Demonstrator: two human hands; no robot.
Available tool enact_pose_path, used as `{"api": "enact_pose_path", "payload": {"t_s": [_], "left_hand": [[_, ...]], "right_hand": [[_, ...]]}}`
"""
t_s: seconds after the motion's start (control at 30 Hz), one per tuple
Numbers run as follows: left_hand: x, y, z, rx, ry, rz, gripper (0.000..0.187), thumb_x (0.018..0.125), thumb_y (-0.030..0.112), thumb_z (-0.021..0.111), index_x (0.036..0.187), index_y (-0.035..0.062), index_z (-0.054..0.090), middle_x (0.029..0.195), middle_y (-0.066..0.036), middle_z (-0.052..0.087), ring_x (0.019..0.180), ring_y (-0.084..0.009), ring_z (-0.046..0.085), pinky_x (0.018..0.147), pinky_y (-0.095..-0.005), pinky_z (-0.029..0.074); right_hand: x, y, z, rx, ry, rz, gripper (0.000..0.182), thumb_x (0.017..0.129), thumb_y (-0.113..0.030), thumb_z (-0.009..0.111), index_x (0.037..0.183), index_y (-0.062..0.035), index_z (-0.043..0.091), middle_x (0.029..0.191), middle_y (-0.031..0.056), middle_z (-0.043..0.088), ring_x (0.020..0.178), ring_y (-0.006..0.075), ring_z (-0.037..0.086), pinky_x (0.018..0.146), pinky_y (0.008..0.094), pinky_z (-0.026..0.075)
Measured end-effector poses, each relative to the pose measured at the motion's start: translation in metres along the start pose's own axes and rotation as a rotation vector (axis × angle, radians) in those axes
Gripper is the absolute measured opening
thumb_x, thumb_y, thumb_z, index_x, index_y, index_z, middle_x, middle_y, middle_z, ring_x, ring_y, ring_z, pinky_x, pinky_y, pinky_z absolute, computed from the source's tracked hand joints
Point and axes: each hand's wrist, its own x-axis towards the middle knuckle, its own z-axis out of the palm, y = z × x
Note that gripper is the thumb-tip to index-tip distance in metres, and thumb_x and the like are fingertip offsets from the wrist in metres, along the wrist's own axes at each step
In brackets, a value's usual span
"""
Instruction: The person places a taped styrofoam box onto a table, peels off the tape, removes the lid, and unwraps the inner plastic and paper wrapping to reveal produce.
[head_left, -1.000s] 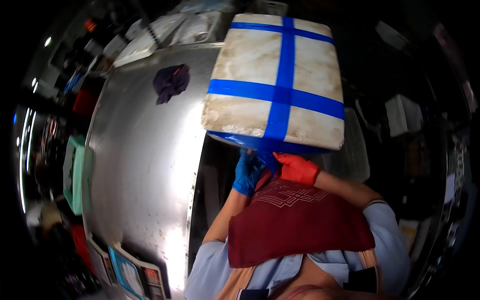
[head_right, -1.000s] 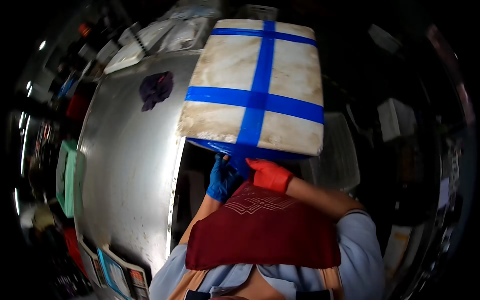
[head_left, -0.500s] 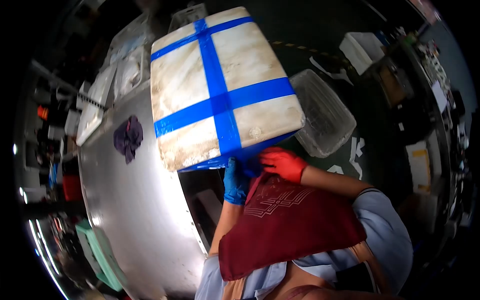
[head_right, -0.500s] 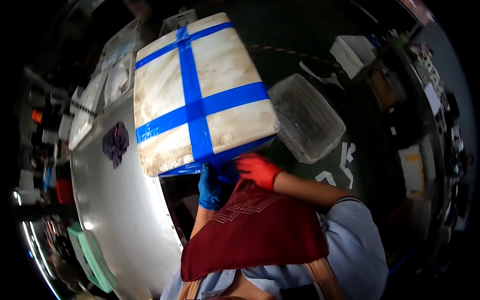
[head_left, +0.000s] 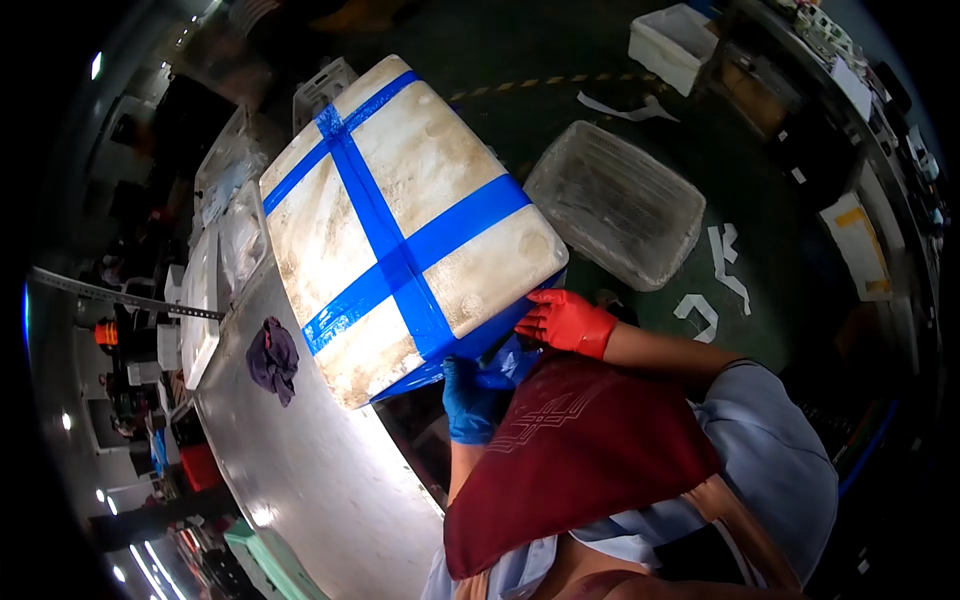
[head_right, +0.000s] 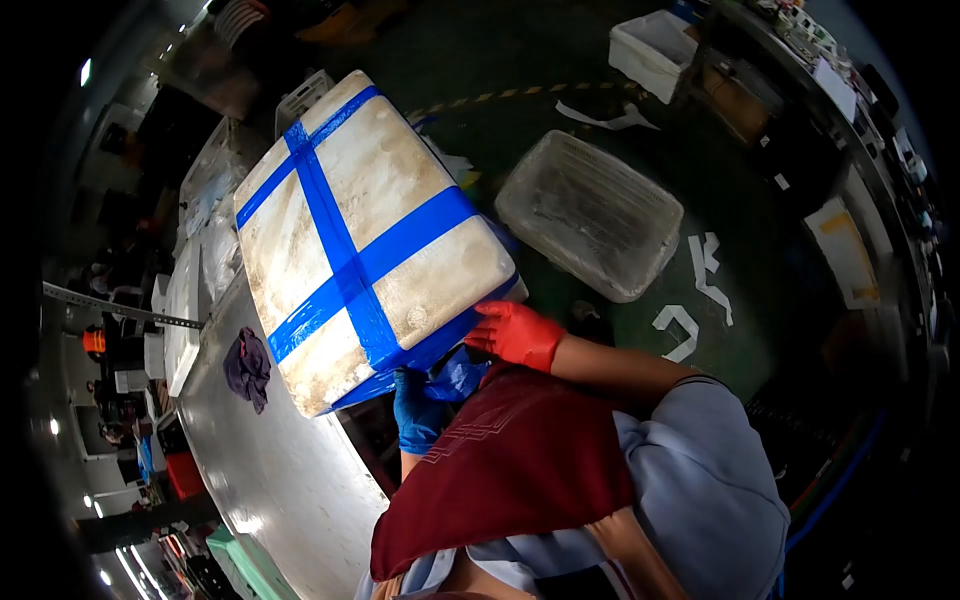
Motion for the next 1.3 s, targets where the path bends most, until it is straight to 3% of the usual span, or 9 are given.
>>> {"api": "enact_pose_path", "payload": {"t_s": [0.27, 0.6, 0.83, 0.97, 1.0, 1.03, 1.13, 1.2, 1.3], "left_hand": [[-0.005, 0.008, -0.036, 0.401, 0.7, 0.205, 0.056, 0.09, 0.042, 0.049, 0.131, 0.0052, 0.041, 0.132, -0.01, 0.045, 0.119, -0.0295, 0.043, 0.101, -0.0459, 0.032], [0.013, -0.063, -0.026, 0.403, 0.226, -0.071, 0.073, 0.086, 0.059, 0.042, 0.137, 0.0075, 0.031, 0.137, -0.014, 0.039, 0.124, -0.03, 0.037, 0.103, -0.0447, 0.029], [0.068, -0.09, -0.002, 0.361, 0.663, 0.22, 0.057, 0.091, 0.041, 0.045, 0.135, 0.0058, 0.035, 0.139, -0.013, 0.037, 0.125, -0.0282, 0.037, 0.106, -0.0405, 0.024], [0.078, -0.094, -0.001, 0.014, 0.47, 0.241, 0.058, 0.09, 0.034, 0.05, 0.136, 0.0048, 0.033, 0.139, -0.013, 0.036, 0.127, -0.0289, 0.033, 0.108, -0.0441, 0.021], [0.075, -0.093, -0.003, -0.039, 0.425, 0.233, 0.056, 0.088, 0.032, 0.053, 0.134, 0.0041, 0.037, 0.137, -0.013, 0.039, 0.126, -0.029, 0.035, 0.108, -0.0446, 0.022], [0.077, -0.094, -0.002, -0.066, 0.428, 0.264, 0.054, 0.088, 0.032, 0.054, 0.132, 0.0038, 0.039, 0.135, -0.013, 0.041, 0.125, -0.0289, 0.036, 0.108, -0.0445, 0.022], [0.079, -0.102, 0.0, -0.137, 0.46, 0.354, 0.049, 0.087, 0.029, 0.056, 0.127, 0.0034, 0.045, 0.13, -0.013, 0.047, 0.123, -0.0286, 0.039, 0.107, -0.0439, 0.025], [0.084, -0.105, -0.001, -0.156, 0.493, 0.402, 0.043, 0.087, 0.027, 0.056, 0.123, 0.0034, 0.049, 0.126, -0.013, 0.051, 0.122, -0.0283, 0.041, 0.106, -0.0431, 0.027], [0.082, -0.106, -0.009, -0.222, 0.469, 0.381, 0.039, 0.089, 0.025, 0.054, 0.122, 0.0043, 0.05, 0.125, -0.012, 0.051, 0.12, -0.0276, 0.042, 0.104, -0.042, 0.03]], "right_hand": [[-0.021, -0.018, 0.005, -0.385, -0.237, -0.008, 0.039, 0.091, -0.022, 0.052, 0.122, -0.0006, 0.042, 0.112, 0.016, 0.055, 0.106, 0.0264, 0.056, 0.083, 0.0344, 0.048], [-0.018, -0.065, 0.007, -0.74, -0.442, 0.339, 0.049, 0.091, -0.034, 0.05, 0.123, 0.0035, 0.048, 0.122, 0.0156, 0.054, 0.105, 0.0223, 0.057, 0.08, 0.0267, 0.048], [-0.012, -0.085, -0.001, -0.807, -0.478, 0.469, 0.042, 0.091, -0.032, 0.05, 0.113, 0.0026, 0.055, 0.11, 0.0137, 0.061, 0.101, 0.0201, 0.059, 0.083, 0.0309, 0.047], [-0.028, -0.133, -0.001, -1.097, -0.31, 0.502, 0.041, 0.09, -0.035, 0.05, 0.112, -0.0015, 0.055, 0.103, 0.0113, 0.062, 0.095, 0.0181, 0.059, 0.083, 0.0311, 0.046], [-0.022, -0.147, -0.014, -1.519, -0.39, 0.281, 0.04, 0.09, -0.038, 0.048, 0.107, -0.0031, 0.058, 0.099, 0.0103, 0.063, 0.089, 0.0169, 0.06, 0.076, 0.0311, 0.047], [-0.018, -0.165, -0.009, -1.53, -0.331, 0.501, 0.04, 0.09, -0.039, 0.044, 0.103, -0.0037, 0.059, 0.094, 0.0093, 0.064, 0.082, 0.0156, 0.061, 0.068, 0.0303, 0.048], [0.018, -0.183, -0.02, -1.259, -0.143, -0.104, 0.029, 0.084, -0.022, 0.056, 0.107, -0.0042, 0.058, 0.095, 0.0105, 0.064, 0.082, 0.0207, 0.061, 0.07, 0.0333, 0.048], [0.042, -0.201, -0.003, -1.271, -0.317, -0.552, 0.061, 0.082, -0.017, 0.06, 0.137, -0.0108, 0.034, 0.128, 0.0158, 0.048, 0.119, 0.0268, 0.045, 0.096, 0.0356, 0.038], [0.069, -0.208, 0.014, -1.254, -0.332, -0.466, 0.065, 0.082, -0.013, 0.06, 0.14, -0.0107, 0.029, 0.134, 0.0159, 0.041, 0.126, 0.0225, 0.038, 0.1, 0.0322, 0.033]]}}
